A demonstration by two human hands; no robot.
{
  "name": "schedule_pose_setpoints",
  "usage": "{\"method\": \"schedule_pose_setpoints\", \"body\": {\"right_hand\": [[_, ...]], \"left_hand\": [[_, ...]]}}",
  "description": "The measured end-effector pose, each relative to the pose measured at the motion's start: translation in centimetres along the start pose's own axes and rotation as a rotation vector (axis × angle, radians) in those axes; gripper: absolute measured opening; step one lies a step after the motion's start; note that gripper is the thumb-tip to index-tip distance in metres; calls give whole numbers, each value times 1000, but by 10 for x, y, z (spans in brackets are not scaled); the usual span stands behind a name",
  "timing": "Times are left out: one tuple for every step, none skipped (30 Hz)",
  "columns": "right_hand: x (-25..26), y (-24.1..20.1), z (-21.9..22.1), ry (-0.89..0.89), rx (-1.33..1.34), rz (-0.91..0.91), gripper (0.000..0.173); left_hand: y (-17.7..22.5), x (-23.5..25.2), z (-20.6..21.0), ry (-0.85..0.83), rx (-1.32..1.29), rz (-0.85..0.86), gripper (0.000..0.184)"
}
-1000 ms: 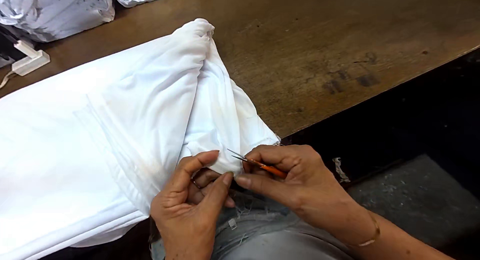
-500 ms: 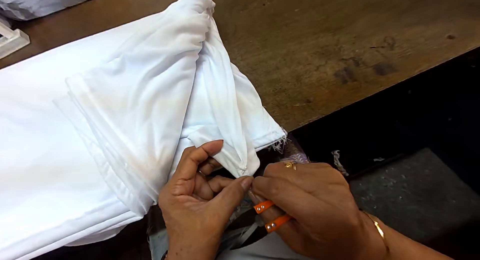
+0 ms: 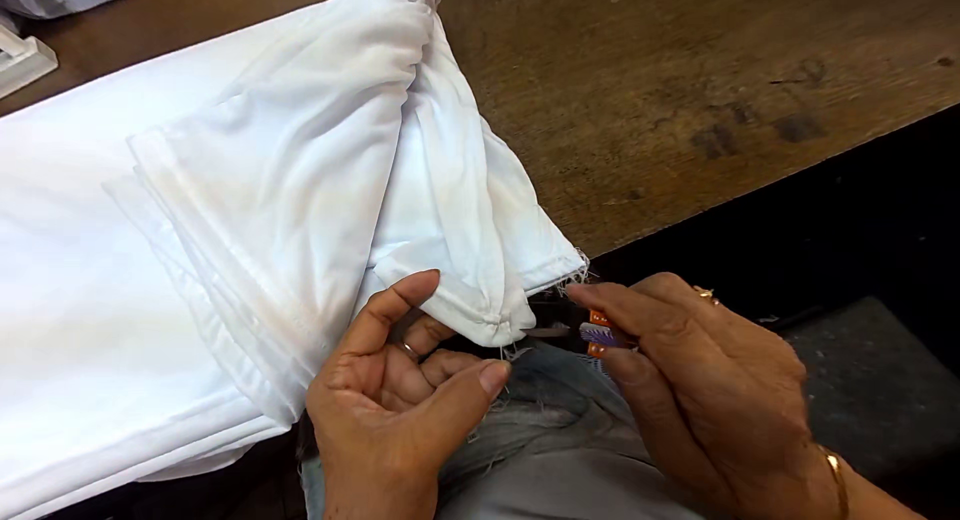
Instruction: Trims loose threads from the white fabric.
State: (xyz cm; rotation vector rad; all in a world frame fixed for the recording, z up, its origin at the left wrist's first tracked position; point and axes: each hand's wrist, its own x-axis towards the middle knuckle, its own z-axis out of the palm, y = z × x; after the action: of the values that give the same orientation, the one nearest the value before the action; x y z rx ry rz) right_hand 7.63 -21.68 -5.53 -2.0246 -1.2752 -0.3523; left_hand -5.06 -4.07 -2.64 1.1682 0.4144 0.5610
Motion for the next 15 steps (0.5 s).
{"method": "schedule_pose_setpoints", "body": {"right_hand": [[-2, 0, 1, 16, -25, -20, 42], [-2, -1, 2, 31, -36, -37, 40], [-2, -2, 2, 41, -38, -53, 39], [-2, -3, 3, 51, -33, -66, 39], [0, -5, 5, 58, -31, -72, 38], [2, -7, 6, 65, -29, -74, 37], [4, -8, 8, 75, -29, -77, 37], [5, -9, 9, 92, -29, -81, 36], [7, -9, 10, 101, -33, -83, 35], [8, -10, 11, 104, -42, -87, 33], [10, -10, 11, 111, -49, -94, 32], [11, -10, 12, 117, -55, -98, 30], [12, -9, 12, 123, -54, -102, 29], [12, -8, 12, 120, -47, -103, 29], [13, -6, 11, 113, -36, -98, 29]], "left_hand": [[0, -1, 1, 10, -24, -15, 67], [1, -3, 3, 18, -34, -29, 68], [0, -4, 5, 26, -39, -39, 68], [0, -6, 6, 32, -41, -46, 68], [0, -7, 7, 37, -48, -50, 68], [0, -7, 8, 46, -51, -52, 69], [-1, -8, 9, 54, -54, -55, 68], [-1, -8, 10, 57, -56, -55, 68], [-1, -9, 10, 54, -57, -56, 68], [-1, -9, 9, 51, -54, -56, 68], [-1, -10, 10, 53, -49, -55, 68], [-1, -10, 10, 57, -44, -54, 68], [-1, -10, 10, 62, -40, -57, 69], [-1, -11, 9, 64, -34, -60, 69], [-1, -11, 9, 66, -29, -62, 69]]}}
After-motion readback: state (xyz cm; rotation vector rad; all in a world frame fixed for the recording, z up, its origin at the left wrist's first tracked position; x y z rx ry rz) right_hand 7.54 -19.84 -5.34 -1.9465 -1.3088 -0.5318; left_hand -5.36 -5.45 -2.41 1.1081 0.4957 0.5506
